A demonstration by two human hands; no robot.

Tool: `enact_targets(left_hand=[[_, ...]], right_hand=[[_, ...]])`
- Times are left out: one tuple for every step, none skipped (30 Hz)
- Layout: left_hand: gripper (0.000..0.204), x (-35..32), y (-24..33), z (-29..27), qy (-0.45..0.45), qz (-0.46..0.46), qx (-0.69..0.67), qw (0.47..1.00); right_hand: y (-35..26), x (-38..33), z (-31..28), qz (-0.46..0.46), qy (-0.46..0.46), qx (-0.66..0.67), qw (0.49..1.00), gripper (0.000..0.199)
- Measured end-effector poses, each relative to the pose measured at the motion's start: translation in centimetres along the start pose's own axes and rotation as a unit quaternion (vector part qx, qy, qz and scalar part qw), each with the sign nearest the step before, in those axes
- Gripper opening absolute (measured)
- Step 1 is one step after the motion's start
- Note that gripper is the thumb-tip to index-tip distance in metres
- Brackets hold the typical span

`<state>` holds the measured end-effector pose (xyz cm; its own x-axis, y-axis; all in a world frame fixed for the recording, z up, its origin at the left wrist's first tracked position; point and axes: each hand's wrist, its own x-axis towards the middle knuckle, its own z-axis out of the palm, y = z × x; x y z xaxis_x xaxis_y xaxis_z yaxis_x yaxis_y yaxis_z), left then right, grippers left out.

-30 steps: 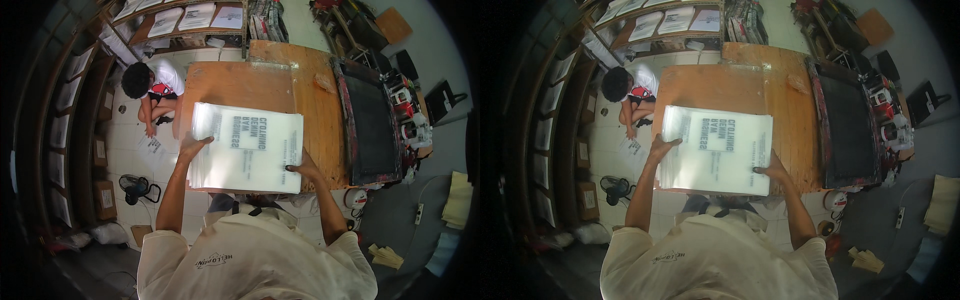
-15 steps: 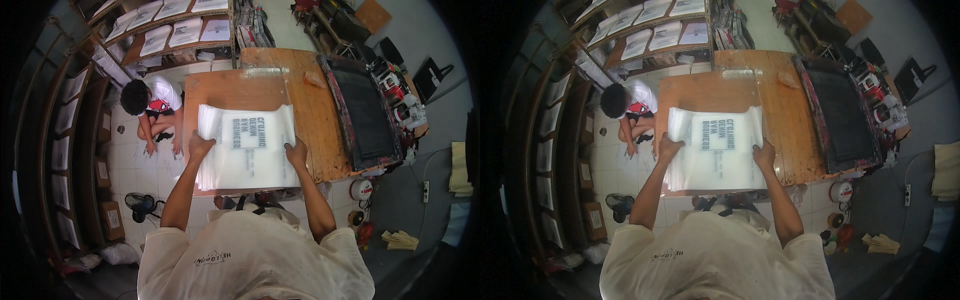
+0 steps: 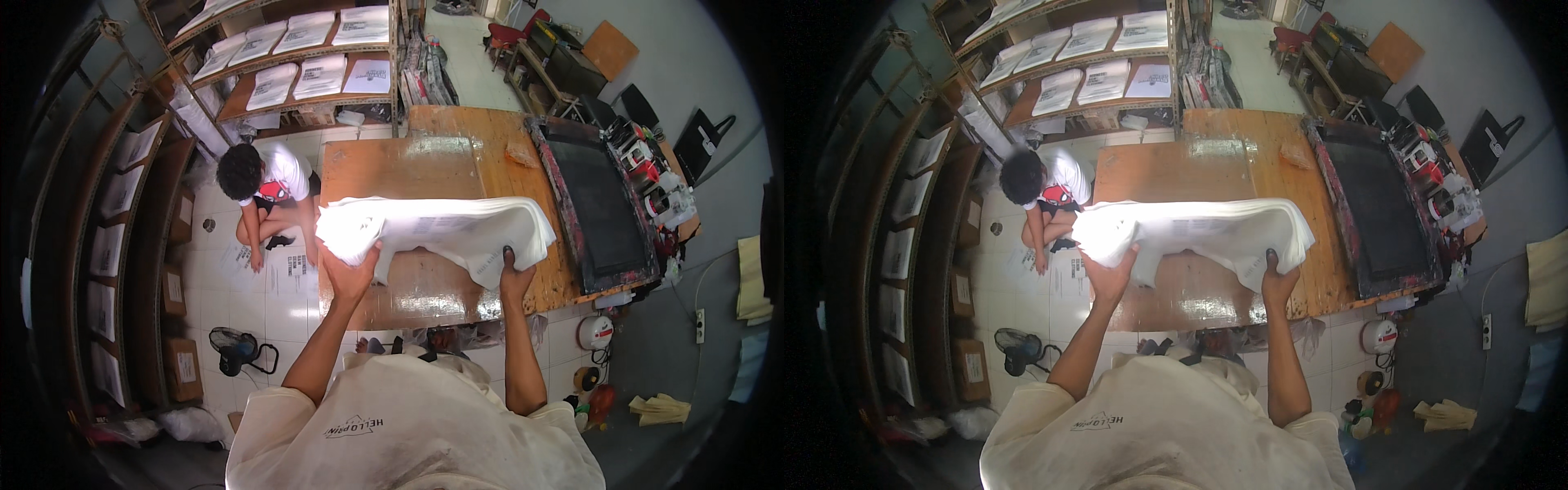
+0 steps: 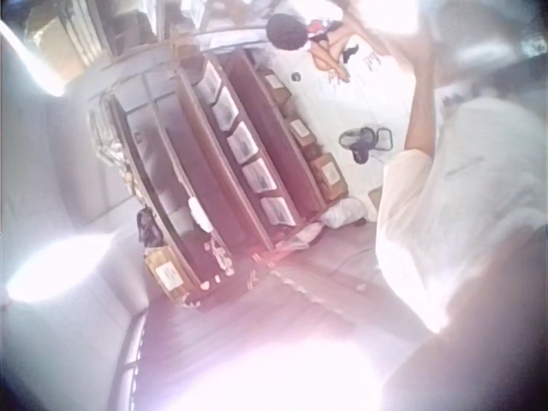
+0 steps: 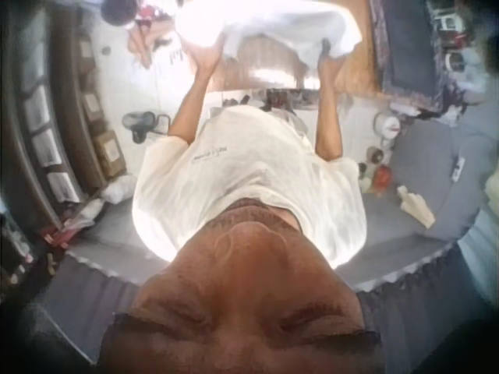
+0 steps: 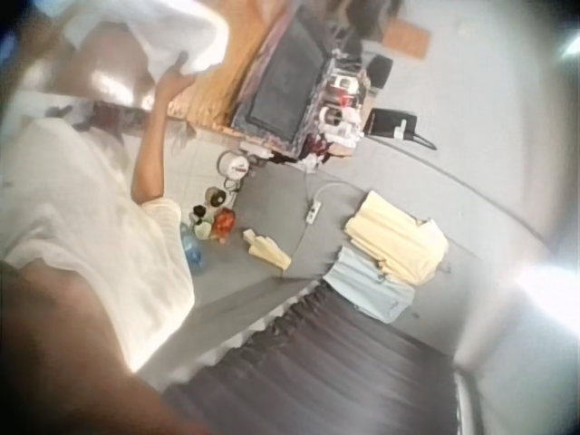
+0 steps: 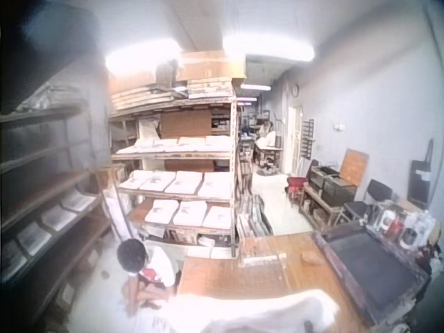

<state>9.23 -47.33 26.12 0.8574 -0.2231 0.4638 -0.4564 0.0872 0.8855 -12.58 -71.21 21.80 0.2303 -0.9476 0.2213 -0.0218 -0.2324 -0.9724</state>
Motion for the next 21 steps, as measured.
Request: enact_targets(left_hand=[[0.077, 0.3, -1.2, 0.3, 0.016, -0.041, -0.001, 0.999], [0.076, 0.6, -2.4, 0.2, 0.012, -0.016, 0.012, 1.0], [0.075, 1.3, -3.1, 0.1, 0.004, 0.008, 0.026, 1.0], [0.075, 1.8, -3.4, -0.3, -0.003, 0.029, 0.042, 0.999], [0.074, 1.8, -3.5, -1.1, -0.01, 0.032, 0.058, 0.998], [0.073, 1.0, -3.3, -1.9, -0.02, 0.031, 0.071, 0.997], [0.072, 0.2, -2.7, -2.2, -0.03, 0.031, 0.082, 0.996], [0.072, -0.5, -2.1, -2.1, -0.045, 0.035, 0.073, 0.996], [0.071, -1.4, -1.0, -1.8, -0.06, 0.035, 0.066, 0.995], [0.071, -2.5, -0.4, -1.9, -0.074, 0.032, 0.06, 0.995], [0.068, -2.9, -1.5, -1.9, -0.084, 0.015, 0.084, 0.993], [0.068, -2.7, -2.6, -1.6, -0.066, -0.016, 0.056, 0.996], [0.068, -2.1, -3.4, -1.5, -0.05, -0.047, 0.032, 0.997], [0.068, -1.4, -4.1, -1.4, -0.034, -0.077, 0.007, 0.996], [0.053, -0.4, -3.9, -1.2, -0.004, -0.08, 0.057, 0.995], [0.052, 0.6, -3.8, -1.3, -0.023, -0.087, 0.054, 0.994], [0.051, 1.8, -3.7, -2.0, -0.041, -0.096, 0.05, 0.993], [0.05, 3.1, -3.6, -2.6, -0.059, -0.104, 0.045, 0.992], [0.047, 4.5, -3.2, -3.2, -0.105, -0.19, 0.057, 0.975], [0.045, 5.9, -3.2, -4.1, -0.148, -0.273, 0.069, 0.948], [0.039, 6.5, -6.1, -5.5, -0.168, -0.342, 0.029, 0.924]], right_hand=[[-0.6, 0.7, 0.5, 0.016, -0.004, -0.004, 1.0, 0.034], [-1.2, 1.4, 1.0, 0.032, -0.008, -0.008, 0.999, 0.033], [-1.8, 1.8, 1.3, 0.05, -0.008, -0.013, 0.999, 0.032], [-3.4, 1.4, 1.5, 0.043, -0.007, -0.001, 0.999, 0.031], [-5.2, 0.6, 1.5, 0.037, -0.006, 0.012, 0.999, 0.029], [-6.1, -0.2, 1.1, 0.031, -0.001, 0.019, 0.999, 0.028], [-5.3, -0.9, 0.5, 0.002, 0.013, 0.037, 0.999, 0.026], [-3.7, -1.7, 0.0, -0.028, 0.027, 0.055, 0.998, 0.024], [-2.4, -2.1, -0.4, -0.051, 0.021, 0.035, 0.998, 0.022], [-1.2, -2.4, -0.8, -0.075, 0.013, 0.016, 0.997, 0.02], [-0.1, -2.2, -1.7, -0.094, -0.014, -0.037, 0.995, 0.018], [1.0, -1.3, -2.5, -0.117, -0.04, -0.087, 0.989, 0.016], [1.0, -0.3, -2.4, -0.139, -0.06, -0.132, 0.98, 0.015], [1.0, 0.8, -2.3, -0.163, -0.08, -0.175, 0.968, 0.013], [-1.3, 1.6, -1.3, -0.149, -0.094, -0.201, 0.964, 0.014], [-3.2, 2.5, -0.8, -0.133, -0.107, -0.228, 0.958, 0.015], [-4.4, 3.6, -0.7, -0.131, -0.133, -0.245, 0.952, 0.016], [-5.3, 4.9, -0.6, -0.129, -0.157, -0.261, 0.944, 0.018], [-5.6, 6.1, -0.4, -0.06, -0.202, -0.258, 0.943, 0.022], [-5.9, 7.4, 0.0, 0.009, -0.246, -0.252, 0.936, 0.027], [-6.1, 8.3, 0.5, 0.075, -0.293, -0.243, 0.922, 0.032]])
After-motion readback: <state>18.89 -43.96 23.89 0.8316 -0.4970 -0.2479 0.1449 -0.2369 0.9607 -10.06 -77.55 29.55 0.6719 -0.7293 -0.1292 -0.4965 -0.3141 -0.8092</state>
